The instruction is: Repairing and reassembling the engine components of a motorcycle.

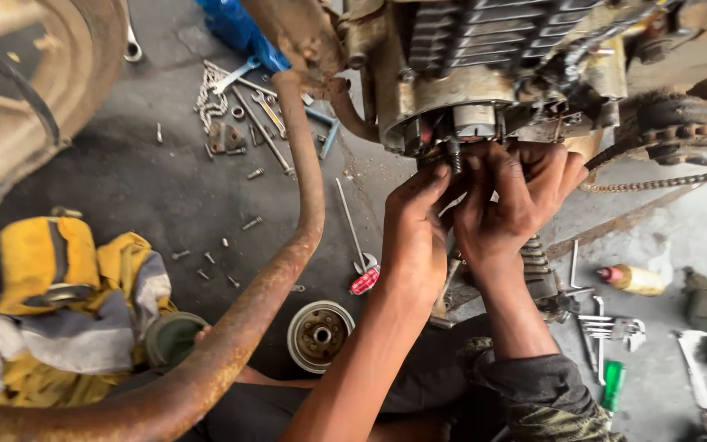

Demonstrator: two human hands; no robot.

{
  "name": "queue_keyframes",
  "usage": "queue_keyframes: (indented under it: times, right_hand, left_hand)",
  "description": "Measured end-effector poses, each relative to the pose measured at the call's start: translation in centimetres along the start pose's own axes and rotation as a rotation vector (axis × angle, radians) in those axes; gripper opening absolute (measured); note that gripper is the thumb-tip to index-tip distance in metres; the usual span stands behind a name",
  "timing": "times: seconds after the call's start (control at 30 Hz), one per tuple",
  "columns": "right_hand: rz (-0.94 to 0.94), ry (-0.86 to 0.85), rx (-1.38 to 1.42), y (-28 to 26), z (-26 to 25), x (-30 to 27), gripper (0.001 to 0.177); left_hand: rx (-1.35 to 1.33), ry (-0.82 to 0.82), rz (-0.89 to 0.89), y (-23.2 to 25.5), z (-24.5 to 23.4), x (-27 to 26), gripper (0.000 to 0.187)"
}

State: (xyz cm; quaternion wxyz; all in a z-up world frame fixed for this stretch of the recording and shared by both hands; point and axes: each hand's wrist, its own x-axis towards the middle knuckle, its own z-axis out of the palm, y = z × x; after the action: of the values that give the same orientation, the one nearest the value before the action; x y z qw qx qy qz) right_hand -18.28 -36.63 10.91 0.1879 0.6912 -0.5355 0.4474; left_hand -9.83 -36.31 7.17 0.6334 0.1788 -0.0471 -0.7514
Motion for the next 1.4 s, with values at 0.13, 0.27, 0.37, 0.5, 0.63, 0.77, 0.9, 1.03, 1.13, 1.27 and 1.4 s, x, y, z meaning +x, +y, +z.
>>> queue_keyframes:
  times: [0.13, 0.27, 0.37, 0.5, 0.63, 0.77, 0.9, 1.03, 1.13, 1.27, 1.4]
  right_hand:
    - [-0.029, -0.008, -0.013, 0.3, 0.5, -0.5, 0.006]
    - [-0.018, 0.018, -0.003, 0.2, 0.8, -0.7, 0.006]
    - [-0.013, 0.034, 0.006, 0.2, 0.9, -0.7, 0.008]
    - [-0.019, 0.069, 0.005, 0.1, 1.1, -0.8, 0.009]
    - [-0.010, 0.106, -0.013, 0.5, 1.6, -1.0, 0.012]
    - [0.054, 0.103, 0.041, -0.3, 1.4, -1.0, 0.009]
    - [0.100, 0.092, 0.086, -0.8, 1.5, -1.0, 0.007]
    - [0.102, 0.097, 0.104, -1.1, 1.4, -0.9, 0.007]
    - [0.097, 0.083, 0.118, -1.3, 1.0, -0.7, 0.006]
    - [0.081, 0.101, 0.075, -1.3, 0.9, -0.7, 0.008]
    - [0.124, 0.132, 0.141, -1.1, 1.1, -1.0, 0.011]
  left_hand:
    - [-0.030, 0.015, 0.026, 0.2, 0.6, 0.5, 0.026]
    - [-0.091, 0.099, -0.101, 0.5, 1.5, 0.5, 0.024]
    - [-0.091, 0.105, -0.131, 0.4, 1.9, 0.8, 0.022]
    - [-0.050, 0.146, -0.114, -0.3, 2.0, 1.4, 0.019]
    - [-0.067, 0.133, -0.147, -0.3, 1.5, 1.7, 0.021]
    - [-0.140, 0.048, -0.203, -0.1, 0.6, 1.9, 0.026]
    - [-0.138, 0.063, -0.229, 0.4, 0.6, 1.9, 0.026]
    - [-0.143, 0.067, -0.180, 0.2, 1.3, 2.0, 0.023]
    - [-0.093, 0.113, -0.169, 0.4, 2.1, 1.9, 0.020]
    - [0.010, 0.172, -0.131, 0.4, 2.8, 1.6, 0.019]
    - [-0.025, 0.187, -0.109, -0.2, 2.7, 2.0, 0.019]
